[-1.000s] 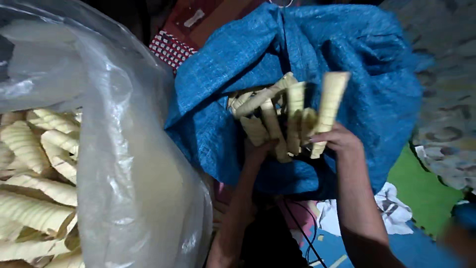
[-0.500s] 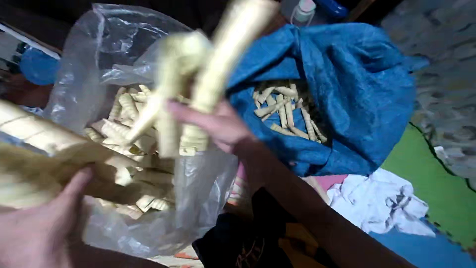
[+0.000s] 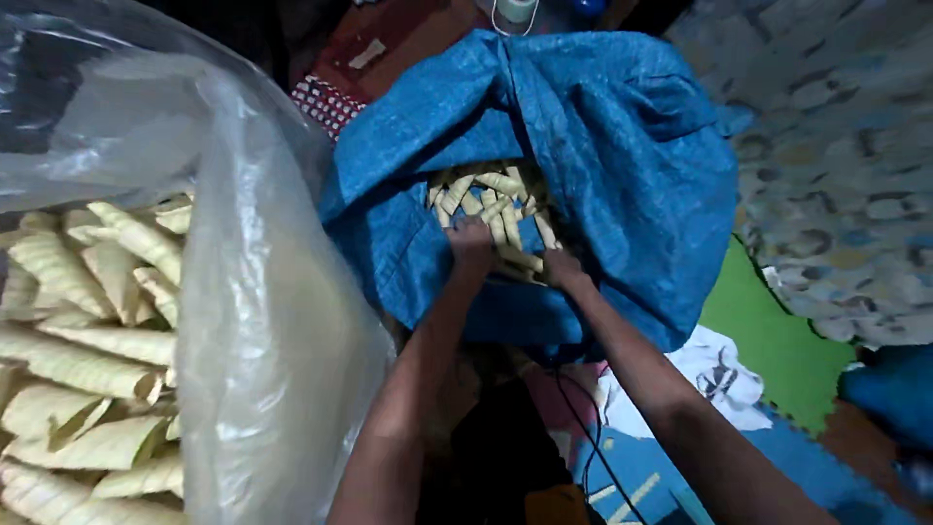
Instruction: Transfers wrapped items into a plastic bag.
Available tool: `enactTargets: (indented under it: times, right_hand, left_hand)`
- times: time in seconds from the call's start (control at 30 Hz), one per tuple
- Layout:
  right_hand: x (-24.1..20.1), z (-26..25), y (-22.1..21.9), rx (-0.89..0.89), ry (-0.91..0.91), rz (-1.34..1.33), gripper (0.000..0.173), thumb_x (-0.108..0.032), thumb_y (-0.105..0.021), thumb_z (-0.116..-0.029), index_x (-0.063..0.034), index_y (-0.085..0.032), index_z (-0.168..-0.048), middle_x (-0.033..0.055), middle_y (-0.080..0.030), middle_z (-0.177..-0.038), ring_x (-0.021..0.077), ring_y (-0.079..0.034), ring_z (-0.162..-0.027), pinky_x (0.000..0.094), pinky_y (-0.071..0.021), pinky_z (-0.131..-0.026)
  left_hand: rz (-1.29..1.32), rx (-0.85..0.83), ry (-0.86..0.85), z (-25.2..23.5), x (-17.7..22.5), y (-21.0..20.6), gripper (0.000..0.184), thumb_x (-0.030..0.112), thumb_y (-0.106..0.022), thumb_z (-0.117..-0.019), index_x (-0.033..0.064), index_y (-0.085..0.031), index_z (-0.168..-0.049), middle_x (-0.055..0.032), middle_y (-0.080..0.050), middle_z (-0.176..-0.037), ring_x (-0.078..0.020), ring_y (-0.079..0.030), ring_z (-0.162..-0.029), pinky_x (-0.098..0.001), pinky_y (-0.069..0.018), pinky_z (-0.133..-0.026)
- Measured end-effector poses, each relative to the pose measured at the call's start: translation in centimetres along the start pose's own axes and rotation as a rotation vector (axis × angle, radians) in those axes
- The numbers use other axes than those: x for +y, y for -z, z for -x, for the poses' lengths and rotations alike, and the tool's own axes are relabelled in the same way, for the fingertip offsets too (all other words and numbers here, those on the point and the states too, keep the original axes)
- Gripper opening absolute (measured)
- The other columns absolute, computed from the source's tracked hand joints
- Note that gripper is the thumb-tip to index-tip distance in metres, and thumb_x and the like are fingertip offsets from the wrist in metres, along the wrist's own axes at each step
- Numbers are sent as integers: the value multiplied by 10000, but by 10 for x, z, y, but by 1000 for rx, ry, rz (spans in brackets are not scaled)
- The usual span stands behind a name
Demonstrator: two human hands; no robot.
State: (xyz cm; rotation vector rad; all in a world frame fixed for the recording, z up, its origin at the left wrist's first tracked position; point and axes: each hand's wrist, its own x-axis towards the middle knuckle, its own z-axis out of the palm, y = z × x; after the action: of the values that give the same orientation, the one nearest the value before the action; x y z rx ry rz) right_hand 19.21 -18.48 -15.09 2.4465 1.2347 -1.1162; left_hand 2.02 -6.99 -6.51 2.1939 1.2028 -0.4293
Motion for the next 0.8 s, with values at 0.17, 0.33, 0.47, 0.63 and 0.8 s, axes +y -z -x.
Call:
enactTargets:
  times: [0.17, 0.33, 0.47, 0.63, 0.8]
  right_hand:
    - [14, -10, -1, -72, -18, -49, 522, -145, -763, -894, -15, -590, -1369, 304, -622, -1285, 496, -603, -1195, 680, -488, -960]
    - [35, -23, 9, -80, 202, -225, 517, -50, -839, -815, 35, -633, -1281, 301, -634, -1250, 479, -619, -1148, 663, -483, -981]
    - [33, -40, -1, -130, 275, -233, 752, -86, -919, -702, -13, -579, -1369, 289, -643, -1235, 460, -626, -1145, 664, -488, -983]
    - [24, -47, -14, -61, 277, -72, 548, -145, -898, -742, 28, -665, -1207, 266, -616, -1291, 440, -605, -1189, 623, -501, -993]
    - [21, -38, 14, -5, 314, -445, 419, -8, -839, -794, 76, -679, -1172, 257, -652, -1243, 383, -649, -1120, 571, -525, -977]
  left_hand:
    - [-35, -366, 211, -27, -3, -25, 390, 163, -568, -1046, -90, -582, -1343, -315, -516, -1444, -497, -470, -1363, -659, -376, -1082]
    - [359, -352, 150, -35, -45, -9, 543, 290, -701, -975, -114, -567, -1312, -344, -613, -1244, -475, -612, -1155, -646, -468, -986]
    - [504, -3, 72, -56, -43, -32, 558, 179, -655, -996, -120, -461, -1426, -355, -496, -1415, -476, -492, -1337, -587, -403, -1117]
    - [463, 220, 134, -100, -53, -97, 751, 150, -817, -841, -141, -446, -1426, -366, -457, -1459, -501, -465, -1362, -593, -400, -1127]
    - [477, 177, 122, -92, -55, -80, 607, 232, -854, -824, -84, -620, -1287, -351, -489, -1430, -491, -489, -1332, -602, -429, -1090]
